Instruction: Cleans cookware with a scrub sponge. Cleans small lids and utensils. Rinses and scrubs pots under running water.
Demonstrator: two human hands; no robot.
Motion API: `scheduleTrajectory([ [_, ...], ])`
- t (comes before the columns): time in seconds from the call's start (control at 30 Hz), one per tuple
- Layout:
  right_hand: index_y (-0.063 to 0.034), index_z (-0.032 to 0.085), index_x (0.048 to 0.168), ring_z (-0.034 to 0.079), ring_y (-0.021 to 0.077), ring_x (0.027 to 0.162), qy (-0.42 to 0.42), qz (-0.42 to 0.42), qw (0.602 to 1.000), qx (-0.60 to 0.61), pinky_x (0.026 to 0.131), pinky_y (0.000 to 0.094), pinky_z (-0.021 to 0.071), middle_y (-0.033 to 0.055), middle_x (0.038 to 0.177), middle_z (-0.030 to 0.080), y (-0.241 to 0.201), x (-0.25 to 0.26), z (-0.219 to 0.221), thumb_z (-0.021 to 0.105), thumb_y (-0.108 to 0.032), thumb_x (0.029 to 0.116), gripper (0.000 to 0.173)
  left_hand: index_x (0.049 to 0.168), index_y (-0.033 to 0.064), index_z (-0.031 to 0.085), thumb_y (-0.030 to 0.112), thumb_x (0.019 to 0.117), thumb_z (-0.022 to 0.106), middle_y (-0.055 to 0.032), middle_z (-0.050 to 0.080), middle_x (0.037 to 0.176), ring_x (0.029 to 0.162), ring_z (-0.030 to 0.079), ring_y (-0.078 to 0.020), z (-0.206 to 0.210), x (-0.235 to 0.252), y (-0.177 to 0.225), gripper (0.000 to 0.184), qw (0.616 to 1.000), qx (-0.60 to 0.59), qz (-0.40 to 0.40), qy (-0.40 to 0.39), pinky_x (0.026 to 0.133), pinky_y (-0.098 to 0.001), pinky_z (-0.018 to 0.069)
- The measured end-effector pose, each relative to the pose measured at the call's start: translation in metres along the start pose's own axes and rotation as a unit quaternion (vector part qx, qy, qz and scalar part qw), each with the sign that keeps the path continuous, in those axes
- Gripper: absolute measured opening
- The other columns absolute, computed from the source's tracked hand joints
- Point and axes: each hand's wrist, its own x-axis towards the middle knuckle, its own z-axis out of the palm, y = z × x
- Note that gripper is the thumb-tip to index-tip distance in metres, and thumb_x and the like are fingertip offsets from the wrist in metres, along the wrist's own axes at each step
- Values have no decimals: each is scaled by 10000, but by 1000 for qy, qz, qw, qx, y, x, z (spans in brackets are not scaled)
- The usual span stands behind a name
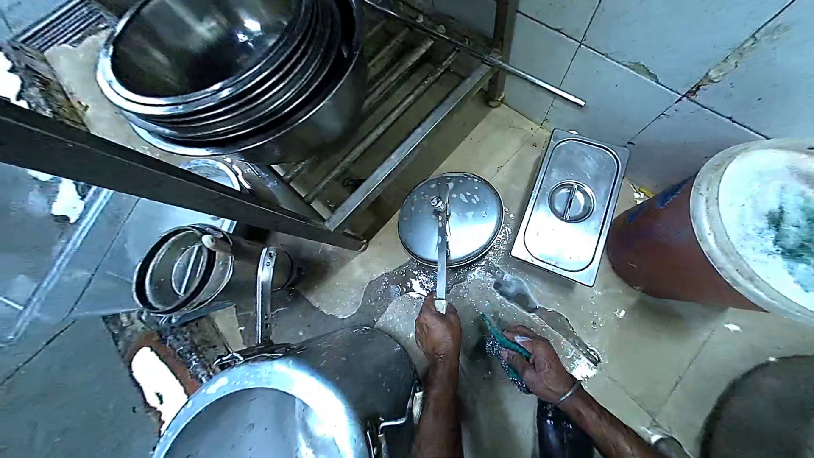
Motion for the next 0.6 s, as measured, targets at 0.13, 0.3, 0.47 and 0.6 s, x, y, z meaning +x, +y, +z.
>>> scheduleTrajectory([
  [0.13, -12, 752, 1173, 685, 252, 1134, 20, -20, 1000, -4, 1023, 432, 541, 148, 1190, 729, 3, 0, 1, 672, -228, 934, 333, 1421, 118, 592, 296, 1013, 628, -182, 673, 1304, 1179, 665, -357, 9, 5, -2, 447, 998, 22, -33, -44, 986, -558, 529],
  [0.3, -7, 752, 1152, 705, 218, 1073, 7, 6, 1000, 22, 973, 394, 566, 140, 1153, 736, 0, 0, 5, 677, -205, 908, 324, 1519, 101, 480, 218, 1027, 563, -193, 541, 1469, 1311, 579, -331, 22, 8, -19, 513, 996, -14, -21, -88, 1065, -507, 499],
  [0.47, -42, 766, 1071, 720, 99, 856, -3, 110, 985, 130, 817, 323, 601, 46, 954, 766, 6, 1, 7, 702, -177, 883, 240, 1325, -2, 642, 132, 1004, 569, -224, 574, 1419, 1321, 566, -315, 30, -25, -42, 355, 982, -173, 58, -42, 1115, -437, 472],
  [0.6, -17, 749, 1046, 707, 111, 780, 12, 184, 952, 245, 737, 320, 600, 49, 894, 754, 4, 0, 7, 687, -118, 899, 190, 1321, -33, 618, 137, 1021, 580, -205, 662, 1289, 1189, 652, -271, 32, -65, -55, 346, 943, -314, 11, -107, 1049, -438, 522],
])
